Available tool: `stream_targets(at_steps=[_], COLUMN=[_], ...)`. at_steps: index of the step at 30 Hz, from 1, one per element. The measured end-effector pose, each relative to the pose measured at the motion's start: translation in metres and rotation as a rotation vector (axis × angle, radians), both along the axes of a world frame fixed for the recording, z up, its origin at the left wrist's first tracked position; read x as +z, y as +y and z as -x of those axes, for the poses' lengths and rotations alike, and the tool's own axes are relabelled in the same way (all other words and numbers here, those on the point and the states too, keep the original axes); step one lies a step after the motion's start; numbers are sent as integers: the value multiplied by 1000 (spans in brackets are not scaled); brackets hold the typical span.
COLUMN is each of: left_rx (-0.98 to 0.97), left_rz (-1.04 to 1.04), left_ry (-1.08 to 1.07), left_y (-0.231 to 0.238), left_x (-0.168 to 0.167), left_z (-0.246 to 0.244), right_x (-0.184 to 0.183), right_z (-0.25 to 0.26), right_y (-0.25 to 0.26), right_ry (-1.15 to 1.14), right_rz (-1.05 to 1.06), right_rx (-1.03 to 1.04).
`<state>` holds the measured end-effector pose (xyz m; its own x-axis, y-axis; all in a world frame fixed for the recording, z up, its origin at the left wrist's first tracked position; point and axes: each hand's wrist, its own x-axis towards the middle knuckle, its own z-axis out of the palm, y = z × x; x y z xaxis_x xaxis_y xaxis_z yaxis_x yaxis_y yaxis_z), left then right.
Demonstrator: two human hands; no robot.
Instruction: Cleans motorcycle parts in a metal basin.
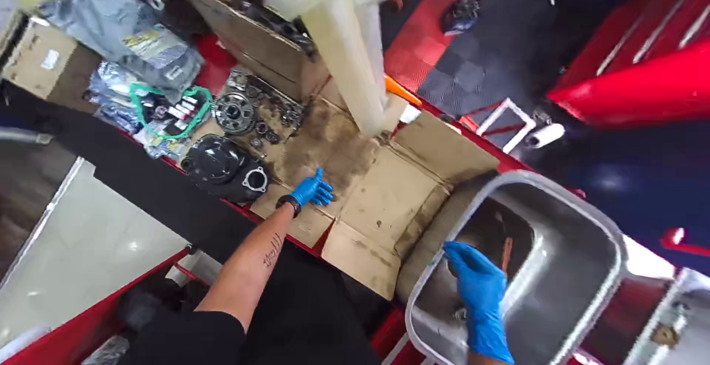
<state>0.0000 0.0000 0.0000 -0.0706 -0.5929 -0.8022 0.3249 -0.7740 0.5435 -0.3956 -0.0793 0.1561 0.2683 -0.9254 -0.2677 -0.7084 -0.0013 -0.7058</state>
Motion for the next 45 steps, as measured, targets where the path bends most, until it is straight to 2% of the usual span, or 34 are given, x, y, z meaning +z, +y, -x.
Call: stream_targets(at_steps=[4, 7, 9, 12, 15, 18, 27, 30, 33, 36, 39, 41, 45], left_rx=[77, 123, 136, 141, 145, 134, 14, 57, 104, 84, 40, 59, 170], left_rz=[-43, -82, -113, -140, -158, -163, -108, -97, -41, 37, 102, 157, 283], left_ry=[48, 40, 39, 73, 116, 116, -90, -244, -389, -472, -500, -564, -648], left_y=[-1, -2, -4, -5, -5, -8, -11, -9, -2, 4, 8, 21, 29], left_x=[1, 3, 1, -2, -4, -4, 9, 6, 1, -3, 2, 13, 61], left_z=[2, 1, 2, -1, -1, 0, 13, 21, 36, 42, 41, 49, 99], right_x=[-50, -89, -107, -114, -89, -66, 21, 46, 61, 45, 1, -27, -61], right_z=[-226, -369, -428, -456, -417, -337, -71, 22, 122, 206, 257, 271, 273], right_y=[-34, -61, -79, -93, -88, -65, 88, 121, 133, 124, 97, 77, 51], right_ry=[-99, -46, 41, 13, -101, -127, 351, 486, 599, 633, 618, 613, 547], right_rz=[5, 42, 46, 91, 73, 36, -157, -210, -246, -317, -415, -534, -758], right_rx=[345, 443, 449, 437, 340, 236, -155, -370, -594, -632, -555, -510, -457])
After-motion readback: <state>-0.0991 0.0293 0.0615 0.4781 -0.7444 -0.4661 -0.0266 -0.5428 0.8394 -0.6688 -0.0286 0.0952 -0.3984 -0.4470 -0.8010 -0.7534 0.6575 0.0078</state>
